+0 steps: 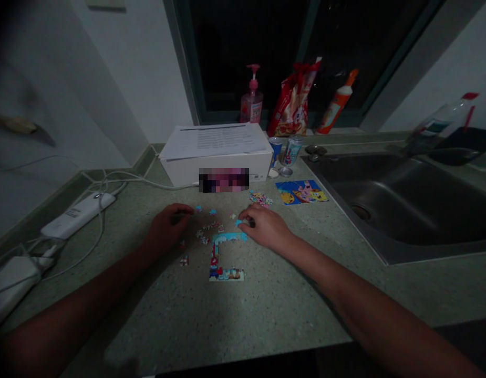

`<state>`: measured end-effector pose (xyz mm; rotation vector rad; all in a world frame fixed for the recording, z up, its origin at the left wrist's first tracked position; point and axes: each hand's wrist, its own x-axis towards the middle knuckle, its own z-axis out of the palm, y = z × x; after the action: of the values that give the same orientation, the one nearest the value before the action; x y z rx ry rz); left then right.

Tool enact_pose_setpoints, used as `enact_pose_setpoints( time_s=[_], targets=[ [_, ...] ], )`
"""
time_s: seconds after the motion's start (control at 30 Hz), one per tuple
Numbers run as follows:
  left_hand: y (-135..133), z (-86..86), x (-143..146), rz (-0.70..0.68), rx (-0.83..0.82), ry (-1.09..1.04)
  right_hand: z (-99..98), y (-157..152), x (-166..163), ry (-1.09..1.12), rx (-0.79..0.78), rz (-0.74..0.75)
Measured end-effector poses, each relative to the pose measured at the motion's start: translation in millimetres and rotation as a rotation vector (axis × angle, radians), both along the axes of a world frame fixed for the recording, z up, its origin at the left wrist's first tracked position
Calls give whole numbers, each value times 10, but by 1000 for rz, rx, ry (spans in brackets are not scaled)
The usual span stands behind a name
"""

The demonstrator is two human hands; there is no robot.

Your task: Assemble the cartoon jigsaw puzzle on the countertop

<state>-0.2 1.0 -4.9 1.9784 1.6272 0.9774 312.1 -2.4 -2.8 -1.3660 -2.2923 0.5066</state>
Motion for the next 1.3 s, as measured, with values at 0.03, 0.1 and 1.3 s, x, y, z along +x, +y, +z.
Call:
enact_pose_setpoints(
  time_s=[0.03,0.1,1.3],
  targets=[
    [2,-5,0,-1,3,-3,-3,6,-1,4,-1,-2],
    [7,-13,0,0,7,-11,-5,17,-6,11,-4,-7],
    [-2,-16,-10,14,-23,4,38,-25,289,390,-564,59]
  ],
)
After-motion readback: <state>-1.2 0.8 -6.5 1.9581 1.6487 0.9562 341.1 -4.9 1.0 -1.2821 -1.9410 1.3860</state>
